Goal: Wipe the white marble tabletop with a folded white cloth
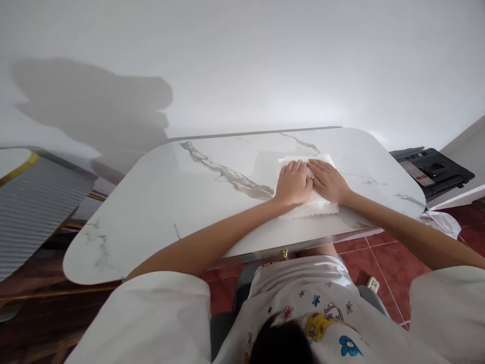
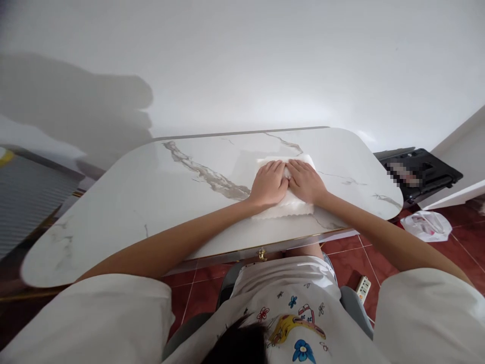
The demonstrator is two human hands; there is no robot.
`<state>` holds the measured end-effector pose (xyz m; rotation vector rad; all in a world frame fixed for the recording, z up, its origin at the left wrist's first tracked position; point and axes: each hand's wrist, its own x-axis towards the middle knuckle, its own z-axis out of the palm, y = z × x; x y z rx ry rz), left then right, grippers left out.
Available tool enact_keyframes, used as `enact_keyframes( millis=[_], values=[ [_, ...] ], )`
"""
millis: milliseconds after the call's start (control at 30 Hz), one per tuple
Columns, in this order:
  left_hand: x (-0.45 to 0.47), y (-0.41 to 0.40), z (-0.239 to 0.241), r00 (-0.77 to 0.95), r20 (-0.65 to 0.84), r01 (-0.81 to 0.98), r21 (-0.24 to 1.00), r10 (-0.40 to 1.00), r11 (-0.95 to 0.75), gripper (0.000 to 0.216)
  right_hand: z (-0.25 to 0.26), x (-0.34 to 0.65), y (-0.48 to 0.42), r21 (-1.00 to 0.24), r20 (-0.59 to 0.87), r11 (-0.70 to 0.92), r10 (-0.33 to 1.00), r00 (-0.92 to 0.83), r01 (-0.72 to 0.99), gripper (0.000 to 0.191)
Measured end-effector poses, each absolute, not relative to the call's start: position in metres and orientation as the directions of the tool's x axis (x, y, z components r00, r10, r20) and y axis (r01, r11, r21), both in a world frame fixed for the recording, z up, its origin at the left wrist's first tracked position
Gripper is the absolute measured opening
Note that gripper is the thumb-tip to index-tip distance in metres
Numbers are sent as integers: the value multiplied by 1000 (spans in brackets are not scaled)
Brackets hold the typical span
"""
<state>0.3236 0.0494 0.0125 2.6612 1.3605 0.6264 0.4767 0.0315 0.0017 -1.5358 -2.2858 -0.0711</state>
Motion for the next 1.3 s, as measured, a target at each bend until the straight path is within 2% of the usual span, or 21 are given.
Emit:
enact_keyframes(
  millis=[300,567,1000,1300],
  values=[
    [320,-3,11,536,323,755,231,780,-614,42,0,477,-24,-192,345,427,872,-346,884,52],
    [340,0,14,556,264,748,255,788,-613,48,5,498,-20,-214,356,445,864,-355,869,54],
    [358,122,20,483,316,738,356,817,-574,31,6,510,116,-269,346,388,893,-288,882,54],
    [371,203,15,435,326,729,419,839,-541,34,5,521,200,-368,346,331,916,-203,869,47]
  ],
)
